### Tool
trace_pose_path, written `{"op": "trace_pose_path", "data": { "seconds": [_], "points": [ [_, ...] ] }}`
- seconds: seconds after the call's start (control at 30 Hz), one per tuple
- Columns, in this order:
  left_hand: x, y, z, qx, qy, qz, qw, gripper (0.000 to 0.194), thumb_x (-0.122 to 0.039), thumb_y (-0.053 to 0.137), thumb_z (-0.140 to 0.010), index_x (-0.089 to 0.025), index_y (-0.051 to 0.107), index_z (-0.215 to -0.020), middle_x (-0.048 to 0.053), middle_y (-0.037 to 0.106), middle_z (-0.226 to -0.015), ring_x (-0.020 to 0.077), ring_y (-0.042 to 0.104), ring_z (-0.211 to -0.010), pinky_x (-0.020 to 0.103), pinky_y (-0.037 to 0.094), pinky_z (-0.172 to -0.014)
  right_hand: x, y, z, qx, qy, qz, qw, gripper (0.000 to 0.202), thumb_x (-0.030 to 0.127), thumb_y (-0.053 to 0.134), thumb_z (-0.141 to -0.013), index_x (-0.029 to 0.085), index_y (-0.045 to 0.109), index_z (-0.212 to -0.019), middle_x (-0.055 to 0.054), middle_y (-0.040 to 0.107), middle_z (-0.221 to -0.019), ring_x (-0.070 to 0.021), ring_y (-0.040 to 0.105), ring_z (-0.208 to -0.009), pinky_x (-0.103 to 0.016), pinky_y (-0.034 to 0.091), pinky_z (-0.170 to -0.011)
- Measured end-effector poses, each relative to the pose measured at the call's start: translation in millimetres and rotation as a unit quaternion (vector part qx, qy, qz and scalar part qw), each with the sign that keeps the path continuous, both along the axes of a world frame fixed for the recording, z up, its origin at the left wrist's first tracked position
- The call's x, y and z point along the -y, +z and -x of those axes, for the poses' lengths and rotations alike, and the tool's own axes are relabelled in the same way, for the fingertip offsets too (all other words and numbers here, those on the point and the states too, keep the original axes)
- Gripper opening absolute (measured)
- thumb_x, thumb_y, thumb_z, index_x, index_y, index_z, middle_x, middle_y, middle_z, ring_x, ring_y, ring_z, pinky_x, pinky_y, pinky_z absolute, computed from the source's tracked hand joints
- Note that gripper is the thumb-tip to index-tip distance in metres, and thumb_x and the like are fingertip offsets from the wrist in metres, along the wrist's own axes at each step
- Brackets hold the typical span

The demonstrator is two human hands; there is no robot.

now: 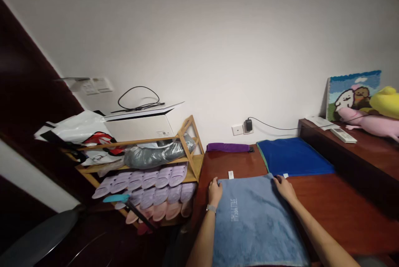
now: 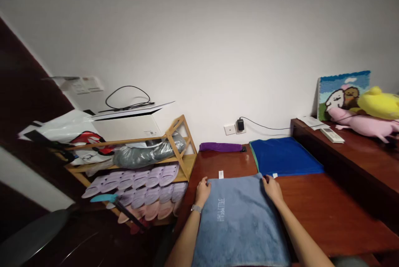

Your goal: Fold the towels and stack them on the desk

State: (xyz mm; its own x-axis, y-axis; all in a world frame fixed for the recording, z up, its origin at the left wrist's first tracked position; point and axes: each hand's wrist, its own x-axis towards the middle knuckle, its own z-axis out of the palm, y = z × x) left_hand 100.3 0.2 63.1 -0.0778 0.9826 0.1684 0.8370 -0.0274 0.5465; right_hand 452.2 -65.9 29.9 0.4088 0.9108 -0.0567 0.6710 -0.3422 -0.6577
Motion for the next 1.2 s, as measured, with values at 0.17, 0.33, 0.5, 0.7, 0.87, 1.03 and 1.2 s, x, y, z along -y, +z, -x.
{"op": "trace_pose_path", "data": {
  "seconds": [0.17, 0.33, 0.5, 0.7, 0.87, 1.03, 1.2],
  "points": [
    [-25, -5.2, 12, 0.089, 0.003, 0.064, 0.994, 0.016, -0.008, 0.066, -0.081, -0.013, 0.076, -0.092, 0.013, 0.079, -0.087, 0.0254, 0.076, -0.088, 0.031, 0.052, -0.079, -35, -1.6, 5, -0.015, -0.032, 0.009, 0.999, 0.047, 0.054, 0.051, -0.089, 0.016, 0.076, -0.103, -0.020, 0.078, -0.102, -0.0349, 0.074, -0.101, -0.043, 0.054, -0.086],
    [-24, 1.4, 19, 0.204, -0.041, 0.053, 0.977, 0.012, -0.026, 0.077, -0.077, -0.017, 0.071, -0.081, 0.008, 0.078, -0.086, 0.0245, 0.075, -0.087, 0.030, 0.054, -0.077, -27, -4.4, -1, -0.040, -0.003, -0.071, 0.997, 0.044, 0.051, 0.043, -0.092, 0.019, 0.071, -0.105, -0.011, 0.078, -0.103, -0.0262, 0.074, -0.098, -0.034, 0.056, -0.086],
    [-6, 32.2, 14, 0.292, -0.122, 0.024, 0.948, 0.032, -0.045, 0.075, -0.080, -0.017, 0.068, -0.094, 0.008, 0.077, -0.090, 0.0247, 0.075, -0.090, 0.034, 0.057, -0.081, -12, 33.4, 9, -0.012, 0.037, -0.176, 0.984, 0.050, 0.041, 0.050, -0.088, 0.018, 0.063, -0.131, -0.015, 0.071, -0.129, -0.0303, 0.064, -0.124, -0.047, 0.047, -0.109],
    [49, 116.4, -24, 0.312, -0.269, -0.021, 0.911, 0.027, -0.043, 0.073, -0.086, -0.023, 0.066, -0.102, 0.005, 0.077, -0.096, 0.0220, 0.075, -0.092, 0.031, 0.056, -0.081, 3, 152.7, 99, -0.051, 0.399, -0.241, 0.883, 0.044, 0.049, 0.061, -0.094, 0.026, 0.068, -0.130, -0.009, 0.070, -0.134, -0.0274, 0.065, -0.123, -0.042, 0.048, -0.109],
    [99, 155.0, -18, 0.277, -0.297, -0.035, 0.913, 0.037, -0.041, 0.075, -0.087, -0.025, 0.061, -0.117, 0.004, 0.076, -0.104, 0.0215, 0.073, -0.098, 0.032, 0.055, -0.086, 32, 214.1, 108, -0.108, 0.419, -0.256, 0.864, 0.033, 0.051, 0.057, -0.097, 0.026, 0.076, -0.106, -0.005, 0.079, -0.111, -0.0245, 0.072, -0.103, -0.037, 0.055, -0.095],
    [127, 123.7, 33, 0.229, -0.301, 0.040, 0.925, 0.037, -0.046, 0.080, -0.080, -0.021, 0.066, -0.105, 0.001, 0.072, -0.087, 0.0195, 0.068, -0.082, 0.029, 0.051, -0.074, 62, 243.3, 70, -0.126, 0.323, -0.313, 0.884, 0.035, 0.056, 0.061, -0.093, 0.025, 0.077, -0.101, -0.004, 0.079, -0.107, -0.0250, 0.072, -0.100, -0.036, 0.056, -0.089],
    [126, 136.9, 64, 0.302, -0.283, -0.009, 0.910, 0.035, -0.050, 0.076, -0.084, -0.021, 0.067, -0.102, 0.003, 0.071, -0.093, 0.0200, 0.068, -0.088, 0.029, 0.051, -0.079, 82, 261.2, 36, -0.129, 0.230, -0.360, 0.895, 0.039, 0.060, 0.066, -0.087, 0.024, 0.078, -0.097, -0.005, 0.080, -0.102, -0.0257, 0.072, -0.096, -0.037, 0.055, -0.086]
  ]
}}
